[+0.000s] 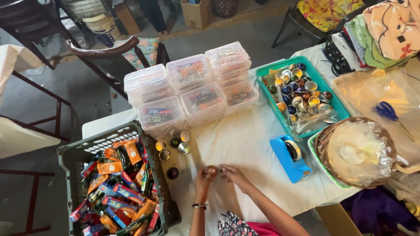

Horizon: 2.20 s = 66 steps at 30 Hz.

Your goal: The person sits at a table and cleans the surface of snack packets using a cloth. They pick up packets from a crate, wipe them, and place them on the table. The person also handles small metal cups and plastic bags during the process.

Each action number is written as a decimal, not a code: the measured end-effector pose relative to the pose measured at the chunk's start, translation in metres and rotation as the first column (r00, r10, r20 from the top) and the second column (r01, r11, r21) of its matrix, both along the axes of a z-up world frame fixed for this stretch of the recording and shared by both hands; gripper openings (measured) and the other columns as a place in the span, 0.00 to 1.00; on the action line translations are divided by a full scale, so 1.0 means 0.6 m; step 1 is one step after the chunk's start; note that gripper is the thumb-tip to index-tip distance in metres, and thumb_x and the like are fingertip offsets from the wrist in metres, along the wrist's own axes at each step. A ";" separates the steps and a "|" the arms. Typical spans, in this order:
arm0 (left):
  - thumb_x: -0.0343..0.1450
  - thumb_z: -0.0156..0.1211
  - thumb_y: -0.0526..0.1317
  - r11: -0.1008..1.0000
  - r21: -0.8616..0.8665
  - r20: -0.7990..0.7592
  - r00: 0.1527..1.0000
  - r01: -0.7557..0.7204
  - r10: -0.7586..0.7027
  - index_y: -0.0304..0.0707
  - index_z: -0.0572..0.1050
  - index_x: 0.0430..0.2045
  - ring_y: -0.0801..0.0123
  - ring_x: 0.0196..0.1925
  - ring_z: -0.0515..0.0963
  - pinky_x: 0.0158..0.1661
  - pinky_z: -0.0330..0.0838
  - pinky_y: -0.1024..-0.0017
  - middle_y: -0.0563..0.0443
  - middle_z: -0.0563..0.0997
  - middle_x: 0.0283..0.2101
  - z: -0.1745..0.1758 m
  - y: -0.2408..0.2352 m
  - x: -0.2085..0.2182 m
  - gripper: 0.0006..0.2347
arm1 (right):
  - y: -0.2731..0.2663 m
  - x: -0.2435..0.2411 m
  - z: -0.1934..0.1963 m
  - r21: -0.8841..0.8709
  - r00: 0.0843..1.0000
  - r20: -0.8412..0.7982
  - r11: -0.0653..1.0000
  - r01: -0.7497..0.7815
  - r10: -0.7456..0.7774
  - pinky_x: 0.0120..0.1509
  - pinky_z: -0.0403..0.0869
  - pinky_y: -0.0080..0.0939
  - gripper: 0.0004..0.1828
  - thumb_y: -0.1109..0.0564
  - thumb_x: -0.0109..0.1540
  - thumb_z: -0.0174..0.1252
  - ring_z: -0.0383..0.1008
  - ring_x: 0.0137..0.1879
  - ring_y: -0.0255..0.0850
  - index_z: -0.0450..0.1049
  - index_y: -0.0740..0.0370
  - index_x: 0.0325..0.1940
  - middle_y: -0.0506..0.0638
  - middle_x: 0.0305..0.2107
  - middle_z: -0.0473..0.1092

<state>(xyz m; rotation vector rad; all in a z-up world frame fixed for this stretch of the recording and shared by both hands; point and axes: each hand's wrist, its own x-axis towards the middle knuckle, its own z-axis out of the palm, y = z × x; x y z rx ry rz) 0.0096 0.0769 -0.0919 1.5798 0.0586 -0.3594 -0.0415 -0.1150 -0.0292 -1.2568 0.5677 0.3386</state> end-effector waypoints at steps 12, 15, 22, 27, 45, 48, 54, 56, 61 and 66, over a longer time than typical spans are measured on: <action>0.67 0.65 0.49 0.529 0.671 0.602 0.799 -0.520 0.022 0.38 0.61 0.65 0.36 0.57 0.73 0.54 0.66 0.49 0.29 0.74 0.59 0.131 0.038 0.059 0.32 | -0.200 0.049 -0.104 -0.095 0.751 0.497 0.833 0.545 -0.435 0.40 0.70 0.36 0.18 0.53 0.71 0.52 0.71 0.36 0.35 0.83 0.66 0.52 0.50 0.35 0.77; 0.67 0.62 0.48 0.303 0.756 0.622 0.780 -0.580 -0.060 0.37 0.63 0.65 0.31 0.60 0.71 0.58 0.62 0.47 0.28 0.73 0.62 0.059 0.092 0.108 0.31 | -0.257 0.050 0.053 0.399 0.526 0.254 0.583 0.708 -0.812 0.52 0.73 0.34 0.15 0.53 0.69 0.54 0.80 0.49 0.41 0.73 0.64 0.56 0.52 0.45 0.78; 0.72 0.47 0.57 -0.448 0.817 -0.044 0.737 -0.362 -0.674 0.32 0.72 0.58 0.44 0.58 0.74 0.59 0.64 0.48 0.34 0.76 0.58 -0.109 0.095 0.058 0.28 | -0.207 0.006 -0.089 0.313 0.772 0.063 0.747 0.586 -0.632 0.50 0.73 0.35 0.21 0.50 0.69 0.48 0.78 0.51 0.43 0.72 0.65 0.60 0.56 0.47 0.76; 0.68 0.57 0.28 0.870 0.432 0.375 0.924 -0.239 0.068 0.39 0.68 0.65 0.58 0.47 0.78 0.50 0.75 0.63 0.45 0.79 0.45 0.066 0.039 -0.018 0.26 | -0.089 -0.013 -0.180 0.228 0.954 -0.080 0.926 0.300 -0.289 0.48 0.73 0.36 0.18 0.57 0.66 0.51 0.78 0.48 0.42 0.72 0.64 0.60 0.57 0.44 0.76; 0.68 0.65 0.36 0.757 0.525 0.616 0.787 -0.390 -0.022 0.26 0.64 0.65 0.35 0.66 0.65 0.64 0.60 0.51 0.27 0.67 0.64 0.061 0.030 0.140 0.29 | -0.234 0.047 0.093 0.218 0.679 0.293 0.739 0.638 -0.673 0.43 0.70 0.32 0.15 0.48 0.69 0.54 0.74 0.39 0.32 0.77 0.58 0.53 0.47 0.40 0.78; 0.63 0.66 0.38 0.630 0.675 0.630 0.744 -0.383 -0.223 0.30 0.69 0.59 0.37 0.63 0.67 0.58 0.62 0.51 0.28 0.69 0.62 0.093 0.032 0.180 0.27 | -0.248 0.030 0.056 0.100 0.746 0.212 0.773 0.627 -0.632 0.42 0.70 0.33 0.19 0.44 0.70 0.50 0.75 0.39 0.33 0.76 0.56 0.56 0.48 0.40 0.79; 0.74 0.59 0.39 0.678 0.710 0.339 0.936 -0.190 -0.092 0.37 0.80 0.48 0.47 0.45 0.83 0.44 0.76 0.58 0.38 0.84 0.45 0.089 0.026 0.186 0.11 | -0.151 -0.017 -0.073 -0.089 0.921 -0.001 0.918 0.387 -0.389 0.42 0.72 0.36 0.21 0.51 0.65 0.51 0.77 0.40 0.36 0.78 0.60 0.58 0.50 0.38 0.80; 0.72 0.60 0.37 0.873 0.487 0.229 0.961 0.024 -0.154 0.37 0.80 0.46 0.55 0.42 0.84 0.42 0.77 0.63 0.42 0.85 0.42 -0.015 0.021 0.179 0.11 | -0.093 -0.017 -0.017 -0.052 0.955 -0.006 0.954 0.297 -0.297 0.43 0.73 0.36 0.20 0.50 0.65 0.52 0.77 0.40 0.35 0.78 0.57 0.58 0.47 0.39 0.80; 0.73 0.64 0.39 0.892 0.025 -0.168 0.882 0.451 -0.441 0.36 0.81 0.45 0.75 0.34 0.80 0.36 0.77 0.75 0.55 0.84 0.37 0.077 -0.015 0.085 0.10 | -0.010 0.016 0.009 0.040 0.991 -0.052 0.991 0.124 -0.122 0.42 0.72 0.35 0.19 0.44 0.63 0.54 0.76 0.39 0.34 0.75 0.48 0.56 0.39 0.40 0.79; 0.64 0.59 0.30 0.960 -0.106 0.143 0.959 0.261 -0.245 0.33 0.79 0.46 0.76 0.38 0.78 0.34 0.73 0.76 0.56 0.82 0.41 0.024 -0.001 0.098 0.16 | -0.097 0.066 -0.101 -0.204 0.997 0.050 0.976 0.075 -0.066 0.38 0.73 0.35 0.15 0.50 0.65 0.62 0.74 0.32 0.35 0.83 0.64 0.46 0.50 0.30 0.77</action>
